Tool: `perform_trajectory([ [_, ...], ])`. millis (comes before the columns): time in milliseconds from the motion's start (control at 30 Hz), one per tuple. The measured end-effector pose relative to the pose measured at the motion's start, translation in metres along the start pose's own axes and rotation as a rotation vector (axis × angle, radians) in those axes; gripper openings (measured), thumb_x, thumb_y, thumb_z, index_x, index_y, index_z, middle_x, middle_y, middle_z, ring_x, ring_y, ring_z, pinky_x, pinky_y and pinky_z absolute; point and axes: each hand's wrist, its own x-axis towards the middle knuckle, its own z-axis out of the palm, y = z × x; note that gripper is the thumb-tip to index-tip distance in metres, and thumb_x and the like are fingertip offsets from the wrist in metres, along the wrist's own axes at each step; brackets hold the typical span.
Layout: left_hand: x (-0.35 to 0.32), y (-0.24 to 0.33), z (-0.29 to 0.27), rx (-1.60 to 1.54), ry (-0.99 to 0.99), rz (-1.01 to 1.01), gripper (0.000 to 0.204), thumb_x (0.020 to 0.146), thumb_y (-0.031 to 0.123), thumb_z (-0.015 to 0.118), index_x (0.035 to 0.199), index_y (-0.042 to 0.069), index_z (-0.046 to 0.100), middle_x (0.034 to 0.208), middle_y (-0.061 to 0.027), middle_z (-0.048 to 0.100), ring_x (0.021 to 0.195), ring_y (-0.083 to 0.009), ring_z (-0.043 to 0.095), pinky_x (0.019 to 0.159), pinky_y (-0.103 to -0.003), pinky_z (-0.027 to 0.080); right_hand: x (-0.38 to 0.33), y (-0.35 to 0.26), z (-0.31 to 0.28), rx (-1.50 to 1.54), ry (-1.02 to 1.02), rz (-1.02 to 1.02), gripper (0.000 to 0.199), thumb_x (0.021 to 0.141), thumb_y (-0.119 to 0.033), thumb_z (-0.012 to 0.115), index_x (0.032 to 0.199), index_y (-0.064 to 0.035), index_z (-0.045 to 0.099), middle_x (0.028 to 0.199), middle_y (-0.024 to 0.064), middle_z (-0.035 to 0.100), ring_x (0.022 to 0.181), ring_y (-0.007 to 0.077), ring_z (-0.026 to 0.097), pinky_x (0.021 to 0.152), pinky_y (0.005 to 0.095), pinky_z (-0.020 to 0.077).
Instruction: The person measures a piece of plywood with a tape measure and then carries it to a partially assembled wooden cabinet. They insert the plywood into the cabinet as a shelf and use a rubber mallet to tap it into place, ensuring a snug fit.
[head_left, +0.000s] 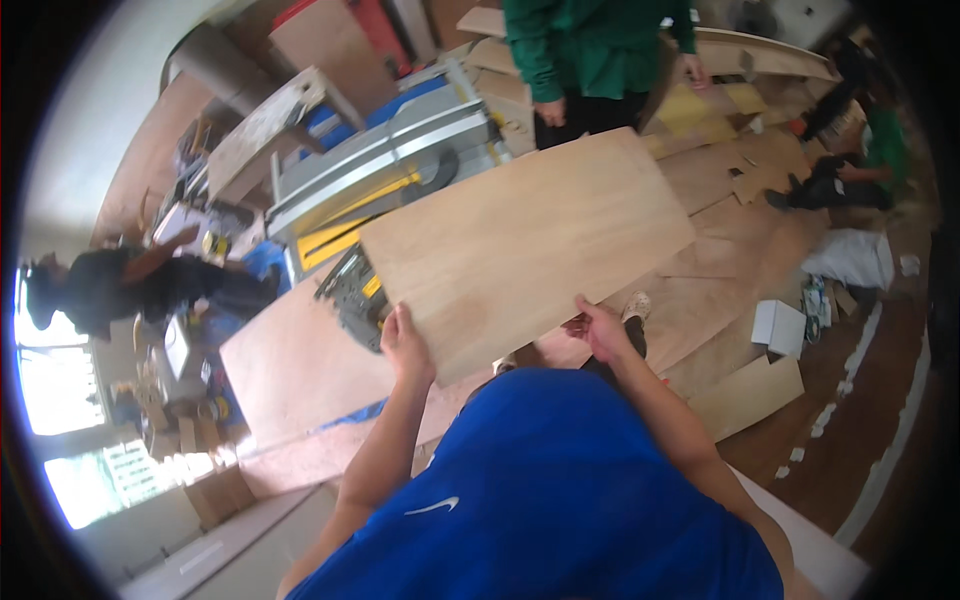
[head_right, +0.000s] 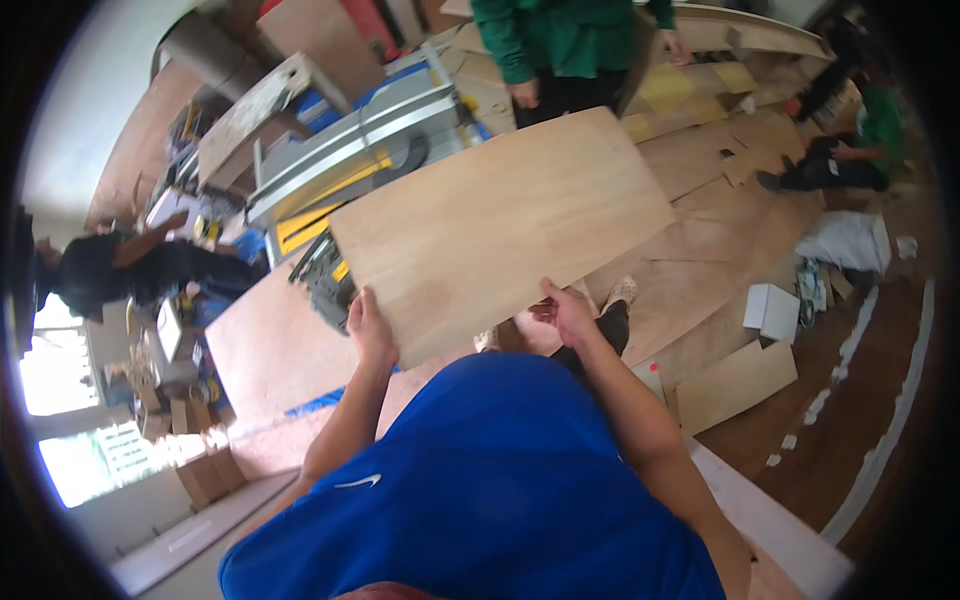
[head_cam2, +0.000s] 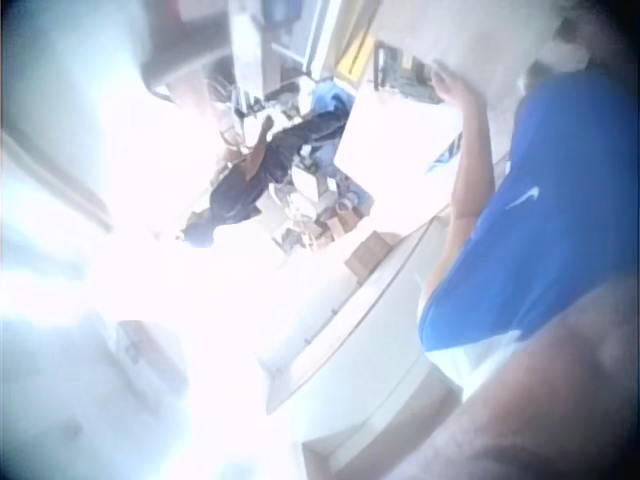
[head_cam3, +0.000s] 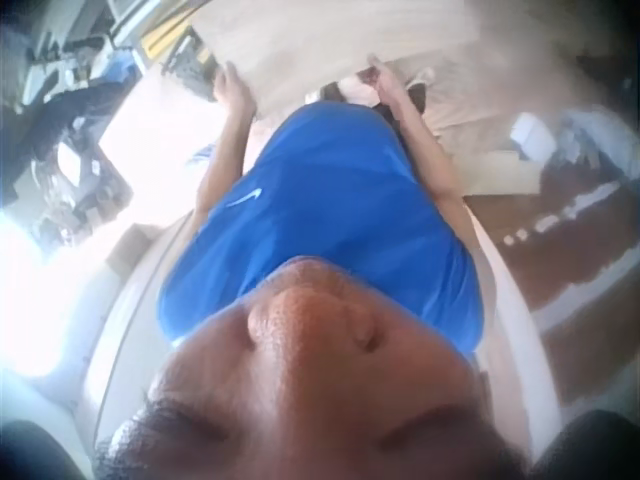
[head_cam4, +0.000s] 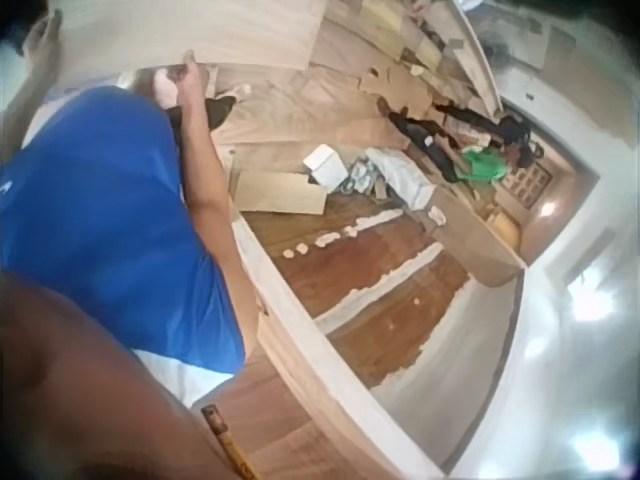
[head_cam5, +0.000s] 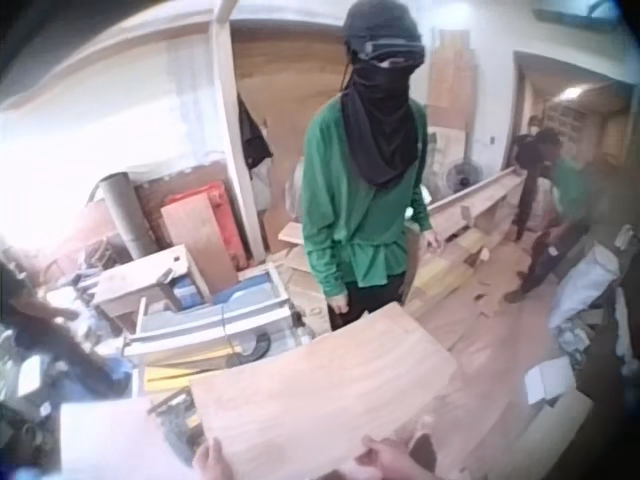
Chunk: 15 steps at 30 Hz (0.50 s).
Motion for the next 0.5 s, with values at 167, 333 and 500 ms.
perform_trajectory([
  [167, -0.005, -0.007, -0.003, -0.02, -0.06, -0.037, 0.039, 0.108, 0.035, 0.055, 0.122, -0.001, 0.061, 0.11, -0.0075, 0.067, 0.099, -0.0145, 0.06, 0.086, -0.031, 0.05, -0.018, -0.02, -0.025, -0.609, 0.067, -0.085, 0.047, 0.093, -0.046, 0.075, 0.112, -0.003, 0.07, 0.101, 0.0128, 0.076, 0.092, 0.026, 0.074, 0.078, 0.0368, 0.0583],
  [333, 0.005, 0.004, -0.019, 0.231, -0.118, -0.038, 0.037, 0.106, 0.03, 0.058, 0.129, 0.001, 0.055, 0.117, -0.0098, 0.065, 0.103, -0.0163, 0.06, 0.085, -0.031, 0.049, -0.119, 0.001, -0.12, -1.173, 0.254, -0.258, 0.072, 0.085, -0.053, 0.079, 0.134, -0.0026, 0.063, 0.121, 0.0199, 0.071, 0.113, 0.0331, 0.069, 0.099, 0.0414, 0.053],
  [500, -0.019, 0.016, -0.047, 0.173, -0.096, 0.123, 0.057, 0.1, 0.019, 0.068, 0.146, 0.004, 0.037, 0.109, -0.0083, 0.059, 0.099, -0.017, 0.062, 0.083, -0.031, 0.05, -0.184, 0.082, -0.167, -0.977, 0.161, -0.092, 0.083, 0.088, -0.056, 0.077, 0.151, -0.0087, 0.051, 0.142, 0.0225, 0.06, 0.133, 0.0349, 0.057, 0.11, 0.041, 0.046],
])
